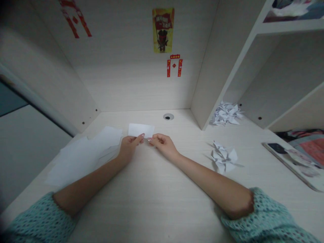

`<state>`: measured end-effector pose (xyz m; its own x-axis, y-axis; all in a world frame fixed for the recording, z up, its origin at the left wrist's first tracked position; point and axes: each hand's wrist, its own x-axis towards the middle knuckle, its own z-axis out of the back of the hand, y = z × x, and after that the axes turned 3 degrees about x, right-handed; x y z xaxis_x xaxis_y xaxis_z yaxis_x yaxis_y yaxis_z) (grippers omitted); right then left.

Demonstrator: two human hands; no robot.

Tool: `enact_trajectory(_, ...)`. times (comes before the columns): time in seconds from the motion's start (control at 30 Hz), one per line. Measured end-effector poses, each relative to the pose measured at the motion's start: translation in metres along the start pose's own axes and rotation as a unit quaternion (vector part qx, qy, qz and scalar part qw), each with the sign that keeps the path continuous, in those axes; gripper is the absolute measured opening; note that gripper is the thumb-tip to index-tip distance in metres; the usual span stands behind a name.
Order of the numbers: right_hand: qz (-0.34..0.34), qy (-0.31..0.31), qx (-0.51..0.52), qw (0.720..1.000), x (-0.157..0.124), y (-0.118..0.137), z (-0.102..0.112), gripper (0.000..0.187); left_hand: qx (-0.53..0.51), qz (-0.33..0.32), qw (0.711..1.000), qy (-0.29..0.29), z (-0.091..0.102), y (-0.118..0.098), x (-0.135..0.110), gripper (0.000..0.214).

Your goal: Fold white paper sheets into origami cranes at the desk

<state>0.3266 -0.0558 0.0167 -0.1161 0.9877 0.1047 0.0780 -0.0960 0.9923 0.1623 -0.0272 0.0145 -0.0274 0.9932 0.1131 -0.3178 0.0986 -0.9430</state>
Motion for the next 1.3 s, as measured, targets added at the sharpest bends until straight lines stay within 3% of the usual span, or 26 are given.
enact_trajectory(0.3, 0.002, -0.039, -0.024, 0.999, 0.001, -0.014, -0.001, 0.032, 0.038, 0.000, 0.998, 0.050, -0.004, 0.002, -0.007, 0.039)
enact_trajectory(0.47, 0.000, -0.040, 0.013, 0.999, 0.004, -0.014, -0.001, 0.035, 0.024, 0.020, 0.999, 0.042, -0.004, -0.003, -0.006, 0.036)
enact_trajectory(0.67, -0.021, -0.052, -0.002, 0.998, 0.006, -0.018, 0.003, 0.034, -0.019, 0.007, 0.999, 0.026, 0.001, 0.001, 0.000, 0.035)
enact_trajectory(1.13, -0.041, -0.041, 0.020, 0.998, 0.009, -0.022, 0.008, 0.036, -0.136, -0.005, 0.988, 0.066, 0.002, 0.013, 0.004, 0.040)
enact_trajectory(1.3, -0.041, -0.030, 0.023, 0.998, 0.008, -0.019, 0.005, 0.035, -0.093, -0.032, 0.995, 0.021, 0.002, 0.013, 0.003, 0.039)
